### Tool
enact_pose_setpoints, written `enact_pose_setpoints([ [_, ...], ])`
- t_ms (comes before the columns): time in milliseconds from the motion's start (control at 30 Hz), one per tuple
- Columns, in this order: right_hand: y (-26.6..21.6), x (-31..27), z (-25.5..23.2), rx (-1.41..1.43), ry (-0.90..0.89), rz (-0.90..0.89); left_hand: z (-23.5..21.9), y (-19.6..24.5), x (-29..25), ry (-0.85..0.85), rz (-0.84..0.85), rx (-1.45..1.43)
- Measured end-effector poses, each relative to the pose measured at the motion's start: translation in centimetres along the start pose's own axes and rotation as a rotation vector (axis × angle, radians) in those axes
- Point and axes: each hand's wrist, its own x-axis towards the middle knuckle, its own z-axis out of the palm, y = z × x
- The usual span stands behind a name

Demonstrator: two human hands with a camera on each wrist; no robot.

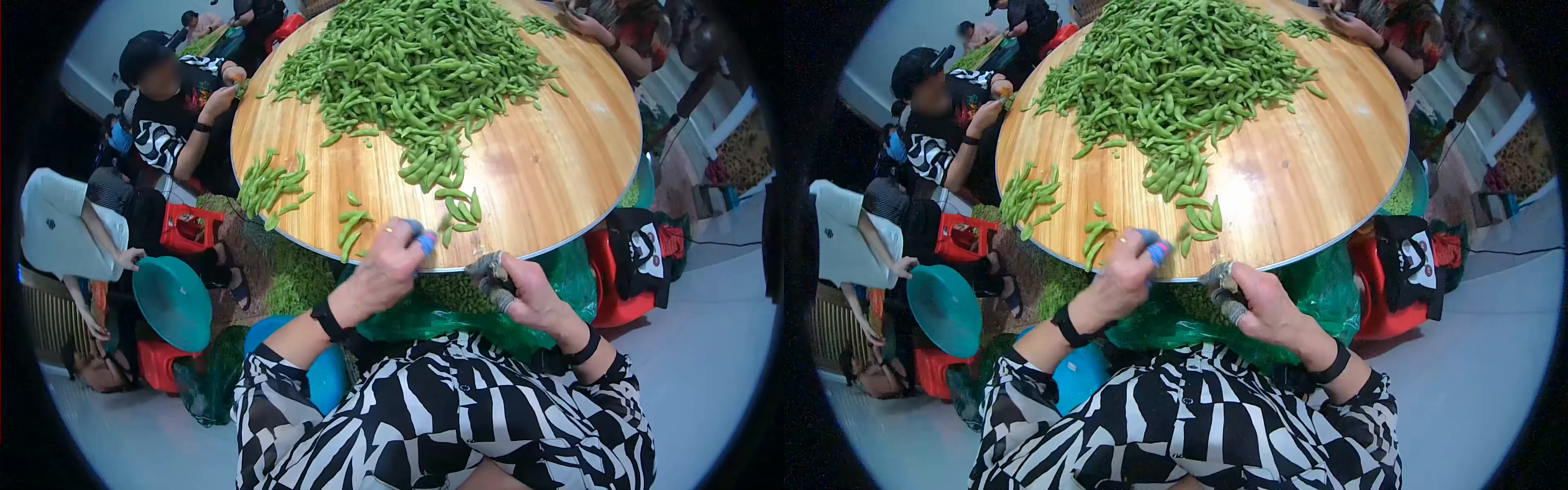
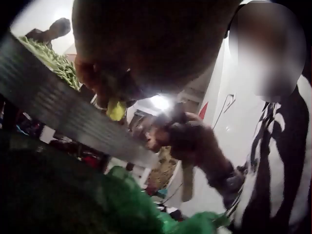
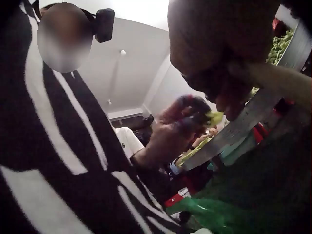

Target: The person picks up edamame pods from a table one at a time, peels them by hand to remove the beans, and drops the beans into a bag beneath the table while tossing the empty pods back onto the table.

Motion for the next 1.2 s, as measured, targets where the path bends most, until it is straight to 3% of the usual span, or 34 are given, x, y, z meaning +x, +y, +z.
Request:
enact_pose_setpoints([
  [100, -0.3, -0.4, 0.6, 0.071, -0.059, 0.032, -0.6, -3.0, 0.1, 0.043, 0.024, 0.294],
  [133, -0.1, -0.5, 0.5, 0.042, -0.099, 0.017, -1.3, -3.6, 0.0, 0.028, 0.045, 0.483],
  [167, -0.4, -0.5, 0.5, 0.055, -0.084, 0.036, -1.7, -5.8, -0.8, -0.049, 0.009, 0.457],
  [233, -1.4, -0.6, 0.2, 0.086, -0.053, 0.071, -3.2, -7.9, -2.8, -0.081, -0.196, 0.49],
  [267, -1.7, -0.7, -0.1, 0.092, -0.042, 0.122, -4.2, -9.3, -3.8, -0.053, -0.197, 0.574],
  [333, -1.9, -1.2, -0.6, 0.107, -0.013, 0.227, -6.5, -10.7, -4.7, -0.127, -0.371, 0.685],
  [367, -1.3, -1.4, -0.3, 0.112, 0.02, 0.179, -7.3, -12.0, -5.3, -0.165, -0.429, 0.715],
  [433, 0.4, -1.5, 0.2, 0.115, 0.079, 0.074, -8.7, -13.1, -5.0, -0.175, -0.452, 0.678],
  [533, 0.2, -1.4, -0.4, 0.136, -0.018, 0.191, -9.3, -11.6, -2.4, -0.087, -0.343, 0.74],
  [633, -1.2, -1.3, -0.7, 0.369, 0.007, 0.343, -7.9, -11.9, 0.4, 0.002, -0.286, 0.338],
  [667, -1.3, -1.2, -0.7, 0.405, 0.004, 0.346, -7.3, -12.1, 0.9, -0.02, -0.208, 0.377],
  [800, -1.3, -1.0, -0.6, 0.502, 0.02, 0.332, -5.1, -13.1, 1.0, -0.045, -0.183, 0.387],
  [1000, -1.6, -0.3, 0.3, 0.574, -0.028, 0.307, -4.1, -8.3, 2.4, -0.058, -0.332, 0.004],
  [1100, -1.4, 0.5, 0.9, 0.682, -0.037, 0.325, -3.1, -6.5, 2.7, 0.046, -0.504, -0.318],
  [1133, -1.5, 0.8, 1.0, 0.742, -0.037, 0.355, -2.5, -6.1, 2.5, 0.107, -0.588, -0.63],
  [1200, -2.3, 1.3, 1.2, 0.873, -0.04, 0.442, -2.9, -3.8, 2.6, 0.116, -0.655, -0.911],
])
